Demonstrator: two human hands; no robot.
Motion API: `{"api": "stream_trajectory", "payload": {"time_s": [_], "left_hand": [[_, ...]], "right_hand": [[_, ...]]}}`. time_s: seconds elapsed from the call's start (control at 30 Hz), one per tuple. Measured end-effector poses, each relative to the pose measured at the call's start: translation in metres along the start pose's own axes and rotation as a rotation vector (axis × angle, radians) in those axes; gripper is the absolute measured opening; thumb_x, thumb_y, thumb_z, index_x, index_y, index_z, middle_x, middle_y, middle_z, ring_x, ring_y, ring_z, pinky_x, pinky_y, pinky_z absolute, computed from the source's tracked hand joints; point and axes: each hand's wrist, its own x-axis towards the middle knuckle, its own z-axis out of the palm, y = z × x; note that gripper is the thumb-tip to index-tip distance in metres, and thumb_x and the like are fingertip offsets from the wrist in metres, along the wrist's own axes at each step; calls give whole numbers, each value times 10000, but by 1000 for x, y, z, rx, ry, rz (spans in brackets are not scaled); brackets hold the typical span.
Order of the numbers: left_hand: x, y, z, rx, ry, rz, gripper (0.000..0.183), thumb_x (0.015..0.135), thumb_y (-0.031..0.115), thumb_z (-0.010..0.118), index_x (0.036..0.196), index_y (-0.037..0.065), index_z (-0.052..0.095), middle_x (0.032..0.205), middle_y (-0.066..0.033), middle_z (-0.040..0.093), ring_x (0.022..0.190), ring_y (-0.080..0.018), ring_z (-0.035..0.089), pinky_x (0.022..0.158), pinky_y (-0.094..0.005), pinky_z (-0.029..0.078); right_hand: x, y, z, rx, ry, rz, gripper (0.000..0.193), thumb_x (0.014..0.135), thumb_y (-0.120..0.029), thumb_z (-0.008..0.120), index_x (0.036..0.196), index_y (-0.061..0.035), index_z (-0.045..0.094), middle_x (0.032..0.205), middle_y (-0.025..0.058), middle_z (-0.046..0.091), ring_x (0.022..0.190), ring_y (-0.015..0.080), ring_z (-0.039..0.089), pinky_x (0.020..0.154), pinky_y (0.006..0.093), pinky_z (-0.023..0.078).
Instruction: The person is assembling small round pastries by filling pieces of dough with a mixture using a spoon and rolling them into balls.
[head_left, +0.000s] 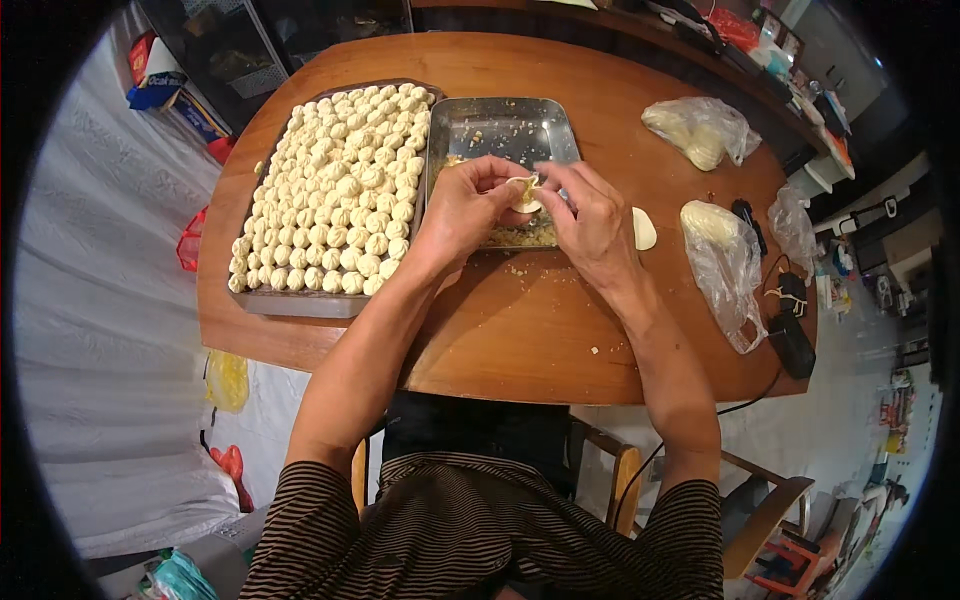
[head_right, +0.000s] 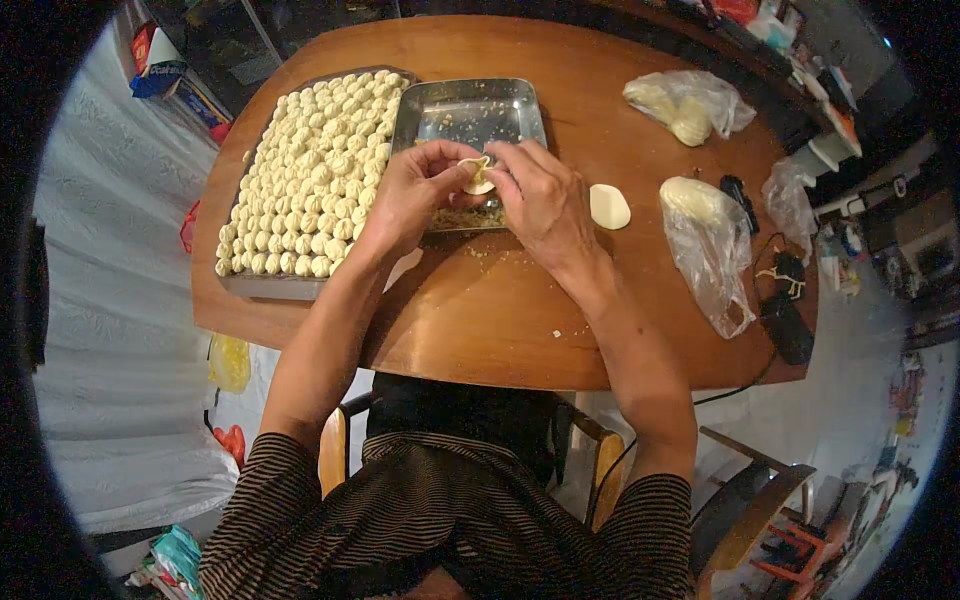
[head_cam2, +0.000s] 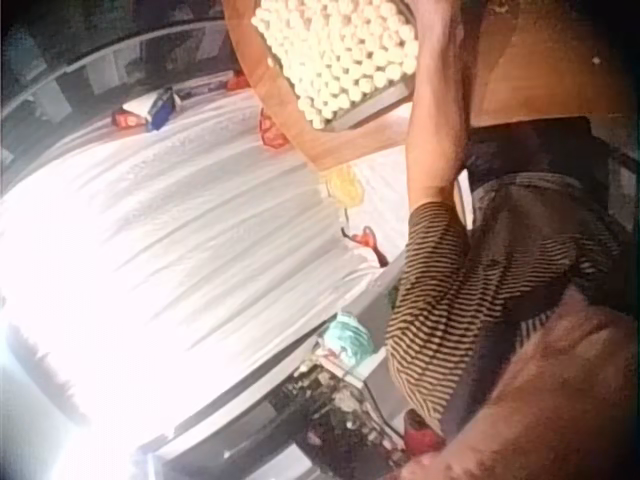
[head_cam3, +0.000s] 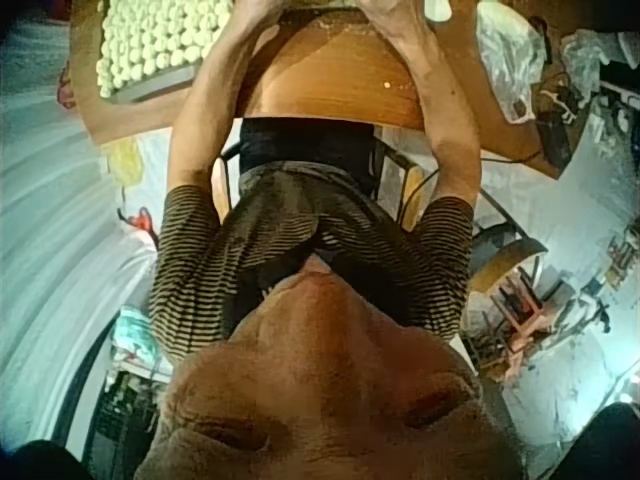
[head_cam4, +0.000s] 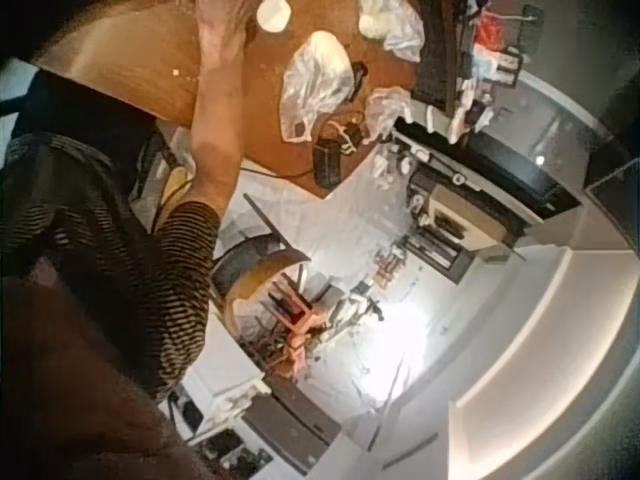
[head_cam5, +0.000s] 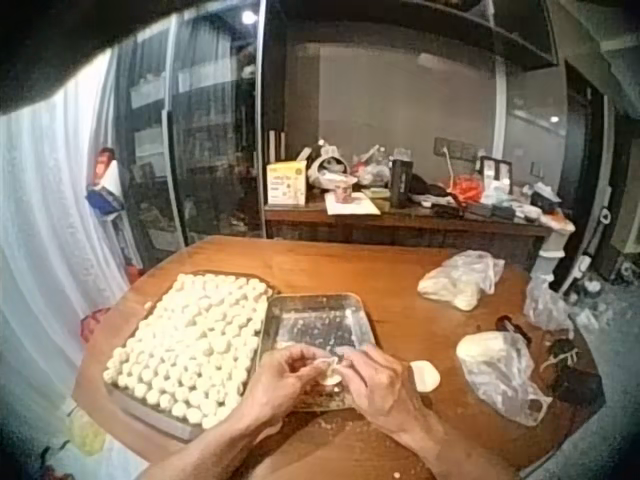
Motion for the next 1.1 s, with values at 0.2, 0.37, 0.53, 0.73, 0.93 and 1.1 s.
{"api": "stream_trajectory", "payload": {"time_s": [0.2,0.37,0.53,0.73,0.93,1.1], "left_hand": [[-1,3,2,-68,-23,-10,206,1016,88,704,1194,-12,675,1032,-79,752,907,-151,732,795,-259,578],[1,-1,1,-46,-25,7,222,990,66,737,1180,-27,666,1042,-86,753,911,-157,731,833,-271,589],[3,-4,-1,-77,-12,1,185,1006,58,717,1164,-26,667,1038,-88,754,907,-143,728,821,-273,611],[4,-5,0,-67,-7,-10,172,1023,76,705,1155,-27,666,1037,-84,748,887,-134,718,792,-275,624],[6,-5,-2,-167,-28,-36,239,1059,142,666,1212,-39,639,1078,-98,738,925,-145,714,832,-285,624],[2,7,4,-324,-37,-34,320,1083,149,619,1323,-62,599,1181,-128,722,1015,-187,728,923,-305,620]], "right_hand": [[-2,9,3,-20,53,-1,83,911,-41,761,985,-7,742,894,142,702,786,334,725,679,422,566],[-2,7,4,-24,37,47,70,909,-48,764,952,-6,728,887,146,705,779,336,726,668,417,564],[-1,3,3,4,12,83,77,907,-54,763,939,-4,714,881,149,706,775,327,731,665,414,571],[-1,0,2,24,5,132,93,913,-62,757,943,7,703,884,155,714,757,308,733,643,407,572],[-4,9,6,122,33,295,111,939,-94,731,968,11,712,826,152,729,654,220,697,580,359,534],[-4,14,6,301,91,454,160,967,-115,718,978,44,709,751,119,722,598,114,671,516,316,498]]}}
